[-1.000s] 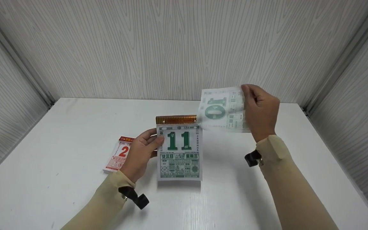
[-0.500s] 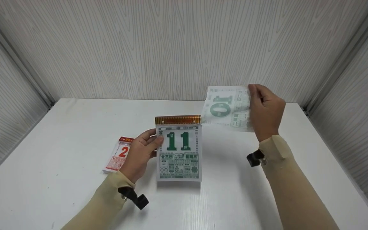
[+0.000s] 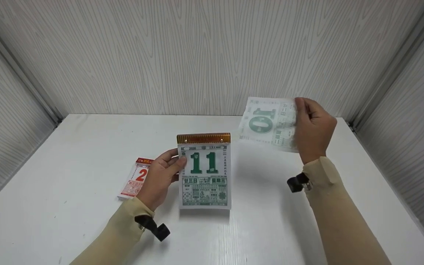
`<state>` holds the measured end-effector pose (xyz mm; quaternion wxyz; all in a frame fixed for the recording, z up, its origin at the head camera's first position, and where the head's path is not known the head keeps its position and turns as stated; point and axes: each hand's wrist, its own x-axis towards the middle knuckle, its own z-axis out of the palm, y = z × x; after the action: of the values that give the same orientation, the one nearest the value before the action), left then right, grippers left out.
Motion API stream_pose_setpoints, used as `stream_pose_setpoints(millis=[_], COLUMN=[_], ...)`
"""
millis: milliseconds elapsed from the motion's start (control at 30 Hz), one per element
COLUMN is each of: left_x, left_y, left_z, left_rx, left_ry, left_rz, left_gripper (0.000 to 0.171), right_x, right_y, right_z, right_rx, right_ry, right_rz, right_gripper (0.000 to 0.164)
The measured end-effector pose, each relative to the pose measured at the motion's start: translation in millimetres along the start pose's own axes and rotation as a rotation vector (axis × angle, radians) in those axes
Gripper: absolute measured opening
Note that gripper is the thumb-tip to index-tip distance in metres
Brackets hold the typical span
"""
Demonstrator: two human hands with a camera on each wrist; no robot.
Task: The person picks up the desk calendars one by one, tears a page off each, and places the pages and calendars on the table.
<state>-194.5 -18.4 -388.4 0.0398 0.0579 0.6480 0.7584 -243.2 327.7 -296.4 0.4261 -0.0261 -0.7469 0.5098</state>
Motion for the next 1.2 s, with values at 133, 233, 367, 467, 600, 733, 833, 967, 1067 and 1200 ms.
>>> stream_pose_setpoints(millis=[133, 233, 367, 467, 600, 733, 833, 967, 1067, 1200], left_x=[0.7, 1.3, 1.4, 0.8, 0.6, 0.5, 0.1, -0.3, -0.9, -1.9], left_y=[0.9, 2.8, 5.8, 8.9, 13.8, 17.1, 18.5, 18.4, 18.4, 19.8], left_z=[-4.7, -8.6, -14.4, -18.3, -21.5, -22.2, -22.0, -22.1, -23.5, -25.1], left_rx=[0.017, 0.025, 0.017, 0.024, 0.038, 0.038, 0.043, 0.041, 0.04, 0.04], left_ry=[0.013, 0.027, 0.041, 0.05, 0.062, 0.072, 0.076, 0.077, 0.08, 0.085], left_rz=[0.001, 0.001, -0.001, 0.002, 0.0, -0.013, -0.017, -0.012, -0.009, -0.005], left_gripper=[0.039, 0.04, 0.04, 0.041, 0.042, 0.042, 0.042, 0.042, 0.042, 0.042], right_x=[-0.9, -5.4, -16.9, -27.2, -39.2, -48.1, -53.4, -62.1, -69.1, -73.2], right_y=[-5.0, -15.4, -26.2, -26.2, -22.2, -19.9, -19.8, -21.2, -23.7, -26.1], right_z=[-3.7, -3.7, 1.2, 4.6, 4.3, -0.2, -3.9, -6.1, -4.9, -3.3], right_rx=[0.081, 0.241, 0.431, 0.438, 0.458, 0.491, 0.504, 0.495, 0.461, 0.468], right_ry=[0.069, 0.146, 0.216, 0.212, 0.203, 0.219, 0.233, 0.253, 0.245, 0.252], right_rz=[0.014, 0.007, -0.026, -0.041, 0.013, 0.068, 0.051, -0.025, -0.064, -0.071], right_gripper=[0.028, 0.026, 0.024, 0.027, 0.023, 0.019, 0.02, 0.02, 0.021, 0.021])
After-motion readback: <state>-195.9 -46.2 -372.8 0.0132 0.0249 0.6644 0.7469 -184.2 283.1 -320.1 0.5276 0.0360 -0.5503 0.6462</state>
